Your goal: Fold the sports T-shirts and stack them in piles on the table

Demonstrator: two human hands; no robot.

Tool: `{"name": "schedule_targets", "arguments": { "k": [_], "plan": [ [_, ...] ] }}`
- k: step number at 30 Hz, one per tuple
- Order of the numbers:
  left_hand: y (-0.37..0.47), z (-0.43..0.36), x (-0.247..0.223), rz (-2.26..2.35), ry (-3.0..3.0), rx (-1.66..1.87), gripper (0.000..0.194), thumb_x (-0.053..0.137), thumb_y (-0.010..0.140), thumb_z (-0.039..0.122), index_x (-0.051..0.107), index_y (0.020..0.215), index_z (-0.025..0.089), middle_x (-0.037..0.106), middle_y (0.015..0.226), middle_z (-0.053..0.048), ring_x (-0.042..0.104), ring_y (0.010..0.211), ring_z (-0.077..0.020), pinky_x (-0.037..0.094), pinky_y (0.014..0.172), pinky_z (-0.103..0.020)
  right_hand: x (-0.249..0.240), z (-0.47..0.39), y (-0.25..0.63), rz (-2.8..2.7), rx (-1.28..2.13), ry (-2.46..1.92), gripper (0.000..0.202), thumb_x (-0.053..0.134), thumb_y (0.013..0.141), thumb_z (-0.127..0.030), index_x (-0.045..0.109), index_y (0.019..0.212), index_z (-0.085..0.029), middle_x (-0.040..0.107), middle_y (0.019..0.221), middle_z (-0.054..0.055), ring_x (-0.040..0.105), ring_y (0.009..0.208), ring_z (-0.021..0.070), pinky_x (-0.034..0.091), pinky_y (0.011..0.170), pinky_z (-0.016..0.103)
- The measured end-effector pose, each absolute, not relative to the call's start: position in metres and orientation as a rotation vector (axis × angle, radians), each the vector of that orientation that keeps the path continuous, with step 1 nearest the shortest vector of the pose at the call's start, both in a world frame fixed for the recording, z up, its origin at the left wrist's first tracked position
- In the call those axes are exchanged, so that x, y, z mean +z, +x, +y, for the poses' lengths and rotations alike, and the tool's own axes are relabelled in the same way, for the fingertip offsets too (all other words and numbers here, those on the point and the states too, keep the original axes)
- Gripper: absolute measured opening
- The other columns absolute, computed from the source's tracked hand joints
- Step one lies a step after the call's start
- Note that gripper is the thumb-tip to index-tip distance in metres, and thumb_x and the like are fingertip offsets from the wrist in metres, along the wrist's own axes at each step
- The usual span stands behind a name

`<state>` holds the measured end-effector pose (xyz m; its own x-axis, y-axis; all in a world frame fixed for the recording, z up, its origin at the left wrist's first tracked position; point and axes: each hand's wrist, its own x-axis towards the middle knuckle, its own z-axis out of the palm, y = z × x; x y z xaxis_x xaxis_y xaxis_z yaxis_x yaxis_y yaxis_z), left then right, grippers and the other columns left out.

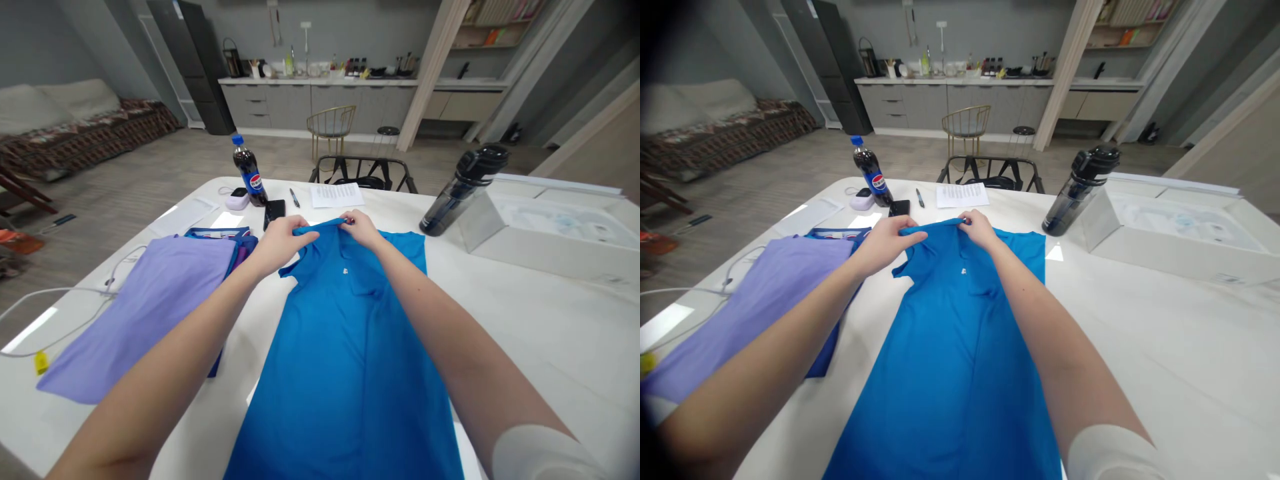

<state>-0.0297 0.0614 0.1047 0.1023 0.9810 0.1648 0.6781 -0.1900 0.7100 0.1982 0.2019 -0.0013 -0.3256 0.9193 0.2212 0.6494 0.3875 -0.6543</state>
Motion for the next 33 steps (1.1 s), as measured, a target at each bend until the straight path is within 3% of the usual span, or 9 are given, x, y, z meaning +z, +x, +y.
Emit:
{"name": "schedule_targets", "arguments": {
  "k": [5,8,10,12,16,22,28,31,33],
  "plan": [
    [0.098,0.063,0.108,1.197,1.594,0.890,0.025,0.062,0.094,0.041,0.061,0.107,0.020,0.070,0.079,-0.001,0.068,0.063,-0.0155,0.052,0.065,-0.028,0.014,0.204,0.270,-1.894,0.937,-1.218,0.026,0.067,0.077,-0.022,0.075,0.100,-0.015,0.073,0.092,0.004,0.063,0.082,0.0185,0.050,0.078,0.029],
    [0.140,0.078,0.076,1.231,1.694,0.782,0.030,0.059,0.096,0.049,0.061,0.108,0.021,0.072,0.091,-0.005,0.071,0.080,-0.0203,0.054,0.075,-0.034,-0.001,0.187,0.319,-1.655,0.915,-1.504,0.032,0.070,0.078,-0.025,0.073,0.108,-0.013,0.074,0.091,0.006,0.063,0.073,0.0173,0.050,0.069,0.028],
    [0.141,0.093,0.051,1.355,1.939,0.738,0.027,0.054,0.099,0.041,0.062,0.114,0.020,0.071,0.105,-0.009,0.068,0.100,-0.0249,0.052,0.089,-0.039,-0.014,0.167,0.346,-1.553,0.809,-1.683,0.029,0.064,0.087,-0.036,0.074,0.101,-0.012,0.073,0.085,0.007,0.061,0.069,0.0176,0.048,0.064,0.029],
    [0.130,0.112,0.027,1.445,2.260,0.603,0.032,0.048,0.098,0.023,0.060,0.127,0.019,0.065,0.123,-0.014,0.060,0.117,-0.0283,0.047,0.100,-0.044,-0.025,0.140,0.364,-1.614,0.696,-1.771,0.040,0.054,0.095,-0.049,0.075,0.091,-0.014,0.072,0.081,0.007,0.062,0.071,0.0190,0.048,0.066,0.029],
    [0.106,0.145,-0.007,1.594,2.588,0.177,0.046,0.043,0.096,0.020,0.057,0.140,0.022,0.056,0.134,-0.017,0.051,0.125,-0.0350,0.042,0.102,-0.053,-0.031,0.091,0.368,-1.893,0.474,-1.807,0.050,0.056,0.093,-0.065,0.077,0.090,-0.020,0.070,0.090,0.007,0.064,0.084,0.0213,0.047,0.077,0.031],
    [0.103,0.173,-0.025,1.704,2.625,0.110,0.049,0.034,0.103,0.030,0.050,0.149,0.033,0.055,0.130,-0.017,0.052,0.120,-0.0359,0.040,0.098,-0.053,-0.032,0.070,0.363,-2.056,0.427,-1.783,0.037,0.076,0.083,-0.055,0.077,0.098,-0.021,0.064,0.100,0.008,0.062,0.090,0.0218,0.048,0.082,0.031],
    [0.103,0.191,-0.031,1.753,2.532,0.153,0.032,0.050,0.099,0.040,0.065,0.123,0.026,0.058,0.125,-0.015,0.052,0.121,-0.0354,0.040,0.100,-0.051,-0.032,0.076,0.373,-2.139,0.588,-1.783,0.028,0.081,0.079,-0.040,0.077,0.102,-0.023,0.066,0.098,0.005,0.062,0.087,0.0205,0.046,0.077,0.029],
    [0.100,0.192,-0.029,1.784,2.427,0.194,0.024,0.052,0.098,0.039,0.067,0.112,0.025,0.058,0.122,-0.014,0.052,0.120,-0.0339,0.040,0.100,-0.050,-0.026,0.071,0.370,-2.092,0.641,-1.767,0.017,0.071,0.087,-0.037,0.075,0.090,-0.020,0.067,0.090,0.004,0.061,0.081,0.0182,0.043,0.073,0.027],
    [0.099,0.190,-0.023,1.802,2.348,0.287,0.022,0.051,0.099,0.038,0.066,0.108,0.025,0.058,0.121,-0.012,0.052,0.120,-0.0328,0.041,0.099,-0.049,-0.016,0.065,0.367,-2.006,0.685,-1.754,0.028,0.060,0.094,-0.040,0.068,0.078,-0.019,0.064,0.078,0.002,0.058,0.074,0.0169,0.040,0.068,0.026]
  ]
}}
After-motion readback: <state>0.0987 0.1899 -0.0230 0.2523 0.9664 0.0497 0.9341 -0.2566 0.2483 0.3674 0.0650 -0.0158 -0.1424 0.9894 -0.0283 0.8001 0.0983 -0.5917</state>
